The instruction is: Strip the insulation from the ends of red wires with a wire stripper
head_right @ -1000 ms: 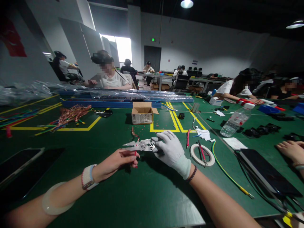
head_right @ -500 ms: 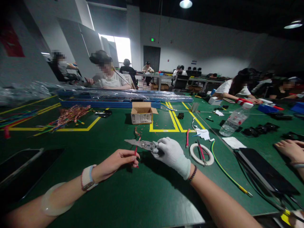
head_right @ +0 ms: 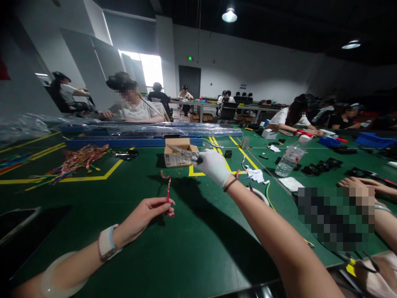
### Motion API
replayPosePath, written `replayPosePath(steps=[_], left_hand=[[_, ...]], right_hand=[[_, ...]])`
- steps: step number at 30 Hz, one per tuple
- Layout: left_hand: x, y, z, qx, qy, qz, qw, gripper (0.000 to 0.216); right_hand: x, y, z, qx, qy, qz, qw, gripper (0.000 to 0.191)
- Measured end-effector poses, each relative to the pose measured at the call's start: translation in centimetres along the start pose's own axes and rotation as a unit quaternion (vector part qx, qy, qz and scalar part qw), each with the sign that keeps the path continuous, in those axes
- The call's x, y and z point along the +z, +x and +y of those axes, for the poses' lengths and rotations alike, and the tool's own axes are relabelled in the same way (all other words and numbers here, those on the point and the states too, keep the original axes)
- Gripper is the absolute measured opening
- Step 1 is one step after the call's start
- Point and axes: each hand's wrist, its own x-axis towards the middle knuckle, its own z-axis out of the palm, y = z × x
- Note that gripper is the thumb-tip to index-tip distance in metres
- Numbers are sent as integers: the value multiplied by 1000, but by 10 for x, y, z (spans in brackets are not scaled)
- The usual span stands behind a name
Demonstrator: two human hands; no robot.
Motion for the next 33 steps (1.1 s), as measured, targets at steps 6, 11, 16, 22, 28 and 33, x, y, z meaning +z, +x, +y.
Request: replayPosePath(steps=[6,11,16,22,28,33], left_hand=[[0,-1,4,38,-13,36,999,31],[0,-1,9,58,-3,63,996,32],[-3,1,5,77,19,87,993,26],[-7,5,3,65,62,114,989,25],[-7,8,6,38,112,128,985,24],[-7,7,9,19,113,130,985,26]], right_hand=[[37,47,3,122,314,-158,928,29],[59,49,-2,109,432,-254,858,25],[54,28,-8,98,482,-210,845,24],[33,-27,3,86,423,-106,896,22],[24,-73,20,-93,117,-4,989,18],[18,-84,27,-170,16,-19,985,7]])
